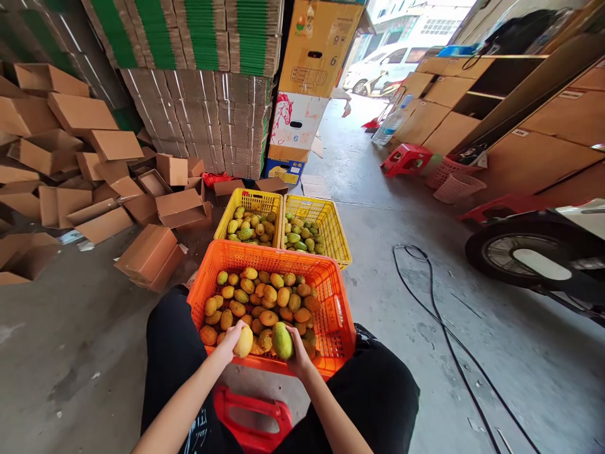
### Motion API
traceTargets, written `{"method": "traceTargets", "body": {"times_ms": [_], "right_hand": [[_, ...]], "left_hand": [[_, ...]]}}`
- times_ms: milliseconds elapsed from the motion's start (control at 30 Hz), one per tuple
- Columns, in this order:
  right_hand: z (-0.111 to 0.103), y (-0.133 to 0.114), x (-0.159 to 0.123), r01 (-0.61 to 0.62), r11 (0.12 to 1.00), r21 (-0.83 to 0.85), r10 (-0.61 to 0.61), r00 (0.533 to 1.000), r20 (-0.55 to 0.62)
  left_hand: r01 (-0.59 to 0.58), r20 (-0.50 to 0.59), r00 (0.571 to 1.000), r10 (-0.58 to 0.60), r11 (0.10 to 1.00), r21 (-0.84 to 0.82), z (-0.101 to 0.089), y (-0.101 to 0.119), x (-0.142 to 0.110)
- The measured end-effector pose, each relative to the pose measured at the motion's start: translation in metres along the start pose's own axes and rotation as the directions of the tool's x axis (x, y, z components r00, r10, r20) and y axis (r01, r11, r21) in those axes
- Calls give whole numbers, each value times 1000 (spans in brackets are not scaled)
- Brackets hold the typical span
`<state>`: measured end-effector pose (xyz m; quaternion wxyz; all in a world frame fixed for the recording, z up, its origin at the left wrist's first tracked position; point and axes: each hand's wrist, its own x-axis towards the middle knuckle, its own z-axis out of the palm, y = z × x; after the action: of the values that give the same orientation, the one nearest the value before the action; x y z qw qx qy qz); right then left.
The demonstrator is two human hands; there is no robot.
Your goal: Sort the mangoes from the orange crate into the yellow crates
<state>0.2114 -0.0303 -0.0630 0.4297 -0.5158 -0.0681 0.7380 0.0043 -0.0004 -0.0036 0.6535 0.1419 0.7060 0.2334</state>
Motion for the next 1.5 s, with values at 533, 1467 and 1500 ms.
{"method": "traceTargets", "body": {"times_ms": [533,1467,1500], "right_hand": [[7,2,-3,15,997,79,-14,1000,-19],[0,3,-1,4,997,83,-3,1000,-11],[-1,3,0,-5,996,93,7,1000,-14]], "left_hand": [[-62,-63,996,62,998,-4,3,-8,3],[-27,-40,999,28,999,32,0,-15,13],[-28,-25,999,29,999,43,0,-15,14]]}}
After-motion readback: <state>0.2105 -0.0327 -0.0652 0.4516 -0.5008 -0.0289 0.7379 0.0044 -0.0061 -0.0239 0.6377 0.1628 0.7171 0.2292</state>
